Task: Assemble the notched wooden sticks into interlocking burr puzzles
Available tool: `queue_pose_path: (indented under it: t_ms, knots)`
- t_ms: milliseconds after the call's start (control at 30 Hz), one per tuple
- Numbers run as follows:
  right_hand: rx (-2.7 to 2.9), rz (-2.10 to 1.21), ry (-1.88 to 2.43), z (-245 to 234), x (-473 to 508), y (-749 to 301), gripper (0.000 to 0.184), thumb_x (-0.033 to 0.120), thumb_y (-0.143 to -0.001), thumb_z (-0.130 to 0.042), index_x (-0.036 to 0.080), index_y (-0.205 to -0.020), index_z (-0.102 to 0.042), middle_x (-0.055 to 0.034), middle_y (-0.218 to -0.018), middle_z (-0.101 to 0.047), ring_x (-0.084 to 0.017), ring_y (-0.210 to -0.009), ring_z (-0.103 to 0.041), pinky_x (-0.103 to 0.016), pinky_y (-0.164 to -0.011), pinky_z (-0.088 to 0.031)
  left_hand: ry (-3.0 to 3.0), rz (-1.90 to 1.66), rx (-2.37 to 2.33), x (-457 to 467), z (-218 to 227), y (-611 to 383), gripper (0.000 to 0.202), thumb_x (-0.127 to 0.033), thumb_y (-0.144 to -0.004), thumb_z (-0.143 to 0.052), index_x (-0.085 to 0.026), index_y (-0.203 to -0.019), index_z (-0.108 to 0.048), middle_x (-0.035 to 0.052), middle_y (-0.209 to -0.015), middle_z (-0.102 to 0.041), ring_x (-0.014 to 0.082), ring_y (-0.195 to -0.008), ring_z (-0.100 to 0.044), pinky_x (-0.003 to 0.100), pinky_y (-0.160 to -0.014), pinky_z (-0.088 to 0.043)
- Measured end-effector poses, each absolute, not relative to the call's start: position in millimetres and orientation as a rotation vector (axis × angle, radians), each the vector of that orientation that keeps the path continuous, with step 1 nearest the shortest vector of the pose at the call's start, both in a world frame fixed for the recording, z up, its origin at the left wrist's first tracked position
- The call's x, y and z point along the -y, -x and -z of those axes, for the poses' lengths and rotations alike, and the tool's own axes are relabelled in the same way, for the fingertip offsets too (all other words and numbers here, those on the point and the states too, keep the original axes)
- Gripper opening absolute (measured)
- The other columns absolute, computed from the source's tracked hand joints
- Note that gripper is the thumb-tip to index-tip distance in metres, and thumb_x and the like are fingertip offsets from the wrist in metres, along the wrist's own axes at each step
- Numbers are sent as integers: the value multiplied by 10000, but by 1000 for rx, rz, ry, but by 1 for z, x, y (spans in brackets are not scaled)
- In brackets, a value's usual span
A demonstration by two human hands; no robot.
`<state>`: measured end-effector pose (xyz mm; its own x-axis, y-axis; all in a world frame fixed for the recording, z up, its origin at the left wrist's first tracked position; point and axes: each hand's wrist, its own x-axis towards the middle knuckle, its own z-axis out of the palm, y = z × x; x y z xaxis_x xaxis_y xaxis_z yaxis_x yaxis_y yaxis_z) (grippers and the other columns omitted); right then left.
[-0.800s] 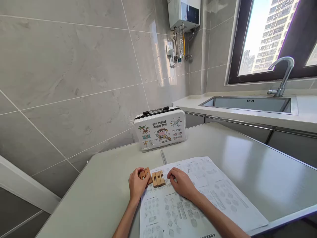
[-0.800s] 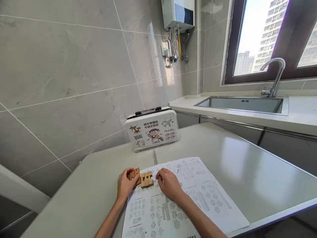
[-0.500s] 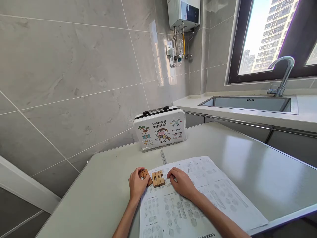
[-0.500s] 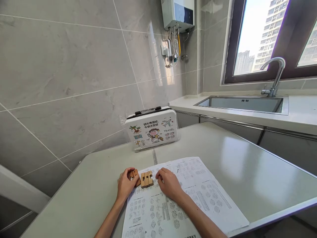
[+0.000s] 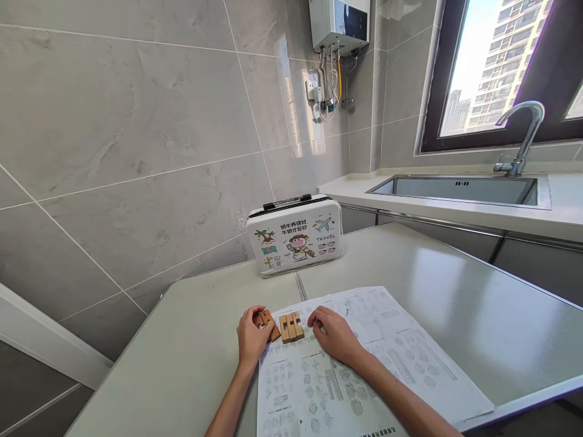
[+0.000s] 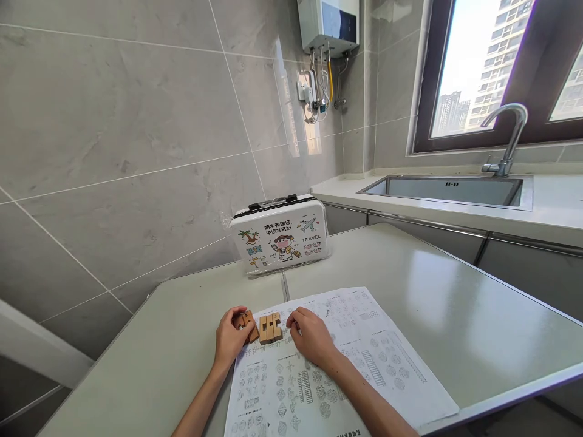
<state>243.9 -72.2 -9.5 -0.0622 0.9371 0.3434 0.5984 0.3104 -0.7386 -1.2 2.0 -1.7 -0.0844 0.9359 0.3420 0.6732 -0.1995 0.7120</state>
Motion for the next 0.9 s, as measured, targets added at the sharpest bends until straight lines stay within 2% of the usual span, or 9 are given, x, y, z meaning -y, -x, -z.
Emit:
queue_pose_path:
  t_ms: [300, 733, 900]
  knots:
    - [1755, -531, 1378, 10, 73, -244, 267, 50, -917, -470, 223, -885, -671, -48, -959, -719, -217, -863, -678, -327, -753, -500, -1790, -1239, -1721, 2, -2, 2, 370, -307, -677, -701, -205, -1033, -713, 105, -1141, -740, 307, -1036, -711, 424, -923, -578]
    - [1759, -522, 1378, 12, 72, -244, 260, 53, -917, -473, 223, -883, -668, -42, -952, -721, -220, -868, -679, -328, -758, -494, -1765, -1198, -1699, -1, -1, 5, 335, -204, -669, -594, -229, -976, -724, 73, -1124, -739, 271, -1019, -699, 391, -932, -555]
    - [1762, -520, 1375, 13, 72, -245, 268, 57, -926, -463, 224, -884, -669, -46, -951, -722, -220, -872, -679, -325, -743, -488, -1740, -1183, -1673, -3, 0, 8, 355, -181, -646, -607, -223, -971, -743, 75, -1109, -746, 260, -972, -708, 366, -887, -564]
